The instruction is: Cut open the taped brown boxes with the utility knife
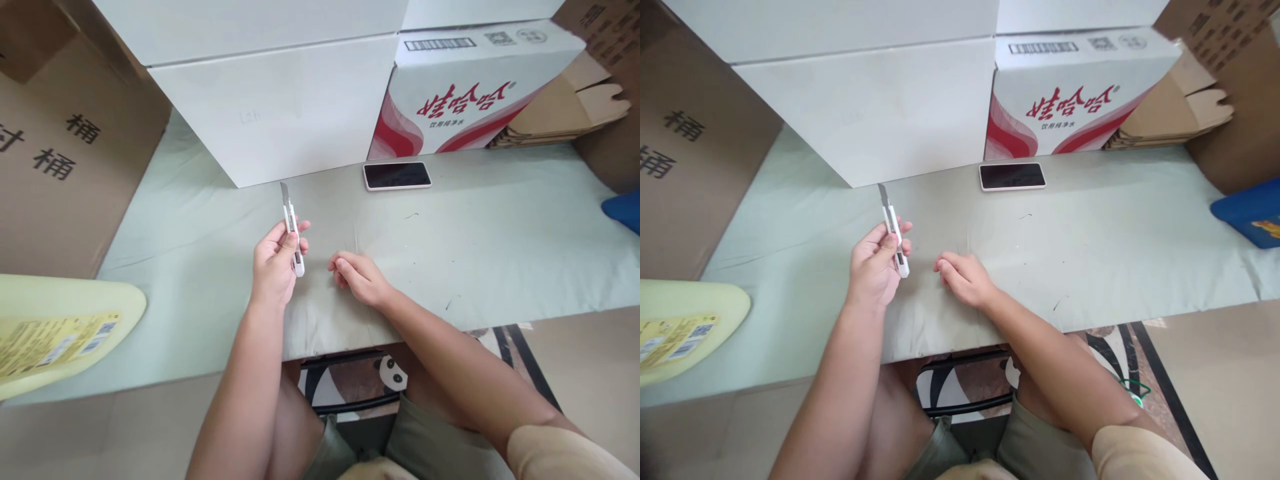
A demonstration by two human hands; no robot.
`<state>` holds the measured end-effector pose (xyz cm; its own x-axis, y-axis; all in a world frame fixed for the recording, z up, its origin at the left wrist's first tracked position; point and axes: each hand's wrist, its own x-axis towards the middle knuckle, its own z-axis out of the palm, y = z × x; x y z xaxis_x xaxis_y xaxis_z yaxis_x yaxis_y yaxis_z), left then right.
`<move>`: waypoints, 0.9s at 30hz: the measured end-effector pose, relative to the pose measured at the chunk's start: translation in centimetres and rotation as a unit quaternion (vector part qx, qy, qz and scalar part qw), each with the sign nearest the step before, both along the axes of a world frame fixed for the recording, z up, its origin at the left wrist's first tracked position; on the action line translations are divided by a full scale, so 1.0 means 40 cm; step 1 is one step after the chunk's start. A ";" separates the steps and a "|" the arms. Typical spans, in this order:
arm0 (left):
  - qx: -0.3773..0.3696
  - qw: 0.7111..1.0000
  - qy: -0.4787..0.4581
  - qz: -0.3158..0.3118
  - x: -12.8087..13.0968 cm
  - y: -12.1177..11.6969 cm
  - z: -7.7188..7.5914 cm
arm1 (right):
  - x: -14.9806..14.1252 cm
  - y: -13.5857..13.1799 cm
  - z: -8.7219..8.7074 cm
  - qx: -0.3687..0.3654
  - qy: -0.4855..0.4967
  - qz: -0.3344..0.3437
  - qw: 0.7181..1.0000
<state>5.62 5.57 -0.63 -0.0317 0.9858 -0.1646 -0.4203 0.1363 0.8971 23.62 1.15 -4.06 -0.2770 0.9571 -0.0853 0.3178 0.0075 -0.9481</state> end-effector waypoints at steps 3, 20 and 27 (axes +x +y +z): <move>0.003 1.000 0.005 0.002 0.000 -0.001 0.000 | 0.001 0.001 -0.002 0.002 0.000 -0.002 1.000; 0.009 1.000 0.011 0.019 -0.005 0.003 -0.001 | 0.004 -0.006 -0.015 0.001 0.004 -0.011 1.000; 0.010 0.997 -0.048 0.059 -0.038 0.010 0.021 | 0.010 -0.020 -0.021 0.002 -0.022 -0.040 0.999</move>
